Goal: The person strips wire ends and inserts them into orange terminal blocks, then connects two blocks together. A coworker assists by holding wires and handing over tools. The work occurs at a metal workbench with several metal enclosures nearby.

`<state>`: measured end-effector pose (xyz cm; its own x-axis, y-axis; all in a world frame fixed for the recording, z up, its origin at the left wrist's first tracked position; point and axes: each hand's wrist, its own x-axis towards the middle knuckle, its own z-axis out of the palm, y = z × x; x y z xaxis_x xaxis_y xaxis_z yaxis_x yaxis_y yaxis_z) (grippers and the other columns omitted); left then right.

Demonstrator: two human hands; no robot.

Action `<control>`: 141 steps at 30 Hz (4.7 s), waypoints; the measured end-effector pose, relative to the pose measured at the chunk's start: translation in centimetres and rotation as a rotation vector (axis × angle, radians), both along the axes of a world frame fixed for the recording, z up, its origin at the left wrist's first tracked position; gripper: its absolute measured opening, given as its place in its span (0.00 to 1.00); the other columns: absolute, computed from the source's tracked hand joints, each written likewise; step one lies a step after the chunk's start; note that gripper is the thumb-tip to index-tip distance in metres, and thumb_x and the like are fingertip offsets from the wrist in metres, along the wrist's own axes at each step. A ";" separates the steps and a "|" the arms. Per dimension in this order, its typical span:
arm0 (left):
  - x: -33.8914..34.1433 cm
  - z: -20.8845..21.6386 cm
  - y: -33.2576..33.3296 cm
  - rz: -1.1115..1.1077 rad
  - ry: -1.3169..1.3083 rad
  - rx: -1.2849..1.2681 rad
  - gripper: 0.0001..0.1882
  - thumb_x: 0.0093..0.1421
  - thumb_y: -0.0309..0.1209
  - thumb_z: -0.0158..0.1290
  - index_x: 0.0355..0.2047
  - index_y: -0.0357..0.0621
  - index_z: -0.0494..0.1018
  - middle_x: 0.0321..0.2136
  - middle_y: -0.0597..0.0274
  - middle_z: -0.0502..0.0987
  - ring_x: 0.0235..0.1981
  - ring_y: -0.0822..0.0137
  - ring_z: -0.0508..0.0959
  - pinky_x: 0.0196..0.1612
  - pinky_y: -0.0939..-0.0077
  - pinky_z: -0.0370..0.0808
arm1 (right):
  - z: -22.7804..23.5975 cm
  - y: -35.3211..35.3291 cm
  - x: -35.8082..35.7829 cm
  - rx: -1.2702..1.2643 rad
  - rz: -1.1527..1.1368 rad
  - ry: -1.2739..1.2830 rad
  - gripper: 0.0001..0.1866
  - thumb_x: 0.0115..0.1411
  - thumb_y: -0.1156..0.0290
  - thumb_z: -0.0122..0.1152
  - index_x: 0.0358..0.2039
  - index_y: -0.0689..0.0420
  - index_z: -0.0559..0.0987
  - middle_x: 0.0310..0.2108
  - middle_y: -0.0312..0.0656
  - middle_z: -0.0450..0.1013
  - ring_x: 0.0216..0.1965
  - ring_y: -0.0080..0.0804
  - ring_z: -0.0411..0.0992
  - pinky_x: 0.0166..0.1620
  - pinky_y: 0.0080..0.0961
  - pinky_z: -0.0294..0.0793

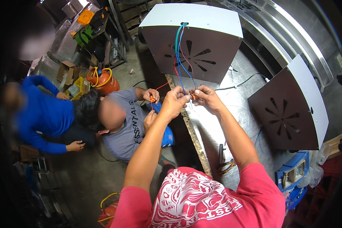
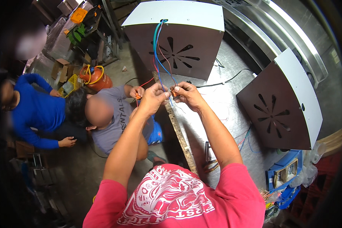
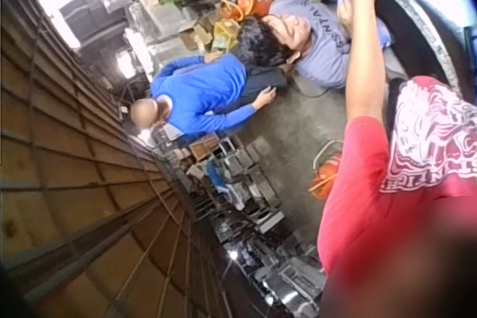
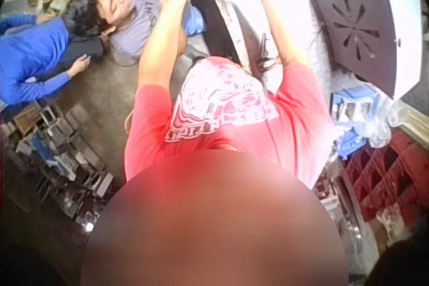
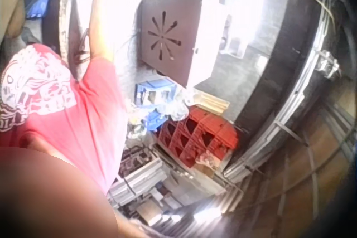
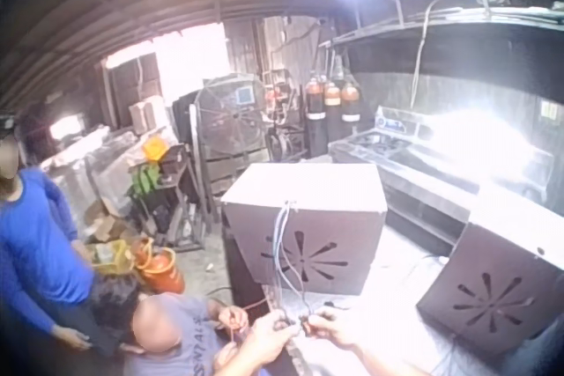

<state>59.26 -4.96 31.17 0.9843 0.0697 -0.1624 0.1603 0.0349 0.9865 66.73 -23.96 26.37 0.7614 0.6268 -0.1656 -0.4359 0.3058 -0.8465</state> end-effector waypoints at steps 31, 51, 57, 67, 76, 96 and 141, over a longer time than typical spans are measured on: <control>-1.0 -2.2 -3.5 0.253 -0.152 -0.009 0.08 0.62 0.27 0.62 0.39 0.36 0.78 0.29 0.59 0.84 0.30 0.74 0.82 0.36 0.78 0.78 | -2.5 0.0 -0.7 0.270 -0.075 0.191 0.04 0.66 0.67 0.68 0.38 0.49 0.80 0.52 0.41 0.78 0.49 0.35 0.78 0.46 0.37 0.84; 1.5 -5.1 -3.5 0.364 -0.116 -0.006 0.08 0.64 0.24 0.60 0.41 0.35 0.75 0.32 0.59 0.81 0.30 0.75 0.79 0.32 0.80 0.76 | -2.3 0.7 -0.2 0.104 -0.165 0.193 0.13 0.66 0.65 0.67 0.47 0.56 0.80 0.49 0.41 0.78 0.49 0.34 0.78 0.46 0.36 0.85; 1.1 -4.6 -3.2 0.399 -0.069 0.038 0.08 0.63 0.27 0.60 0.40 0.37 0.75 0.32 0.54 0.84 0.33 0.68 0.84 0.36 0.73 0.79 | -2.3 1.0 0.1 0.119 -0.109 0.177 0.13 0.67 0.65 0.66 0.48 0.56 0.80 0.47 0.41 0.79 0.47 0.33 0.79 0.46 0.35 0.85; 1.1 -4.6 -2.7 0.460 -0.077 0.068 0.08 0.63 0.30 0.60 0.39 0.39 0.76 0.31 0.51 0.85 0.33 0.62 0.86 0.37 0.69 0.80 | -2.2 1.5 0.1 0.039 -0.073 0.088 0.17 0.67 0.64 0.65 0.52 0.61 0.80 0.46 0.43 0.79 0.45 0.32 0.80 0.43 0.31 0.87; 1.1 -4.2 -2.8 0.459 -0.104 0.020 0.09 0.63 0.24 0.60 0.42 0.33 0.74 0.31 0.58 0.81 0.29 0.75 0.79 0.29 0.81 0.76 | -1.8 1.8 0.0 -0.009 -0.112 0.007 0.17 0.67 0.66 0.66 0.51 0.64 0.80 0.44 0.46 0.80 0.41 0.32 0.81 0.37 0.26 0.88; 0.7 -2.5 -3.1 0.472 -0.132 0.080 0.08 0.63 0.23 0.60 0.39 0.33 0.74 0.31 0.54 0.83 0.32 0.69 0.84 0.35 0.77 0.80 | -1.1 1.6 0.1 -0.055 -0.101 -0.080 0.15 0.67 0.69 0.66 0.49 0.64 0.80 0.43 0.45 0.80 0.41 0.32 0.81 0.32 0.25 0.87; 1.4 -3.5 -1.9 0.422 -0.121 0.042 0.10 0.61 0.27 0.61 0.39 0.35 0.75 0.29 0.55 0.83 0.31 0.69 0.83 0.37 0.73 0.79 | -0.4 1.1 0.3 0.048 -0.006 0.052 0.17 0.65 0.63 0.68 0.50 0.57 0.78 0.41 0.44 0.78 0.34 0.36 0.83 0.26 0.21 0.82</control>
<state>60.66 -6.82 27.66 0.8799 0.4738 -0.0363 0.0240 0.0319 0.9992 67.03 -22.90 25.95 0.7566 0.6301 -0.1750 -0.4766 0.3481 -0.8072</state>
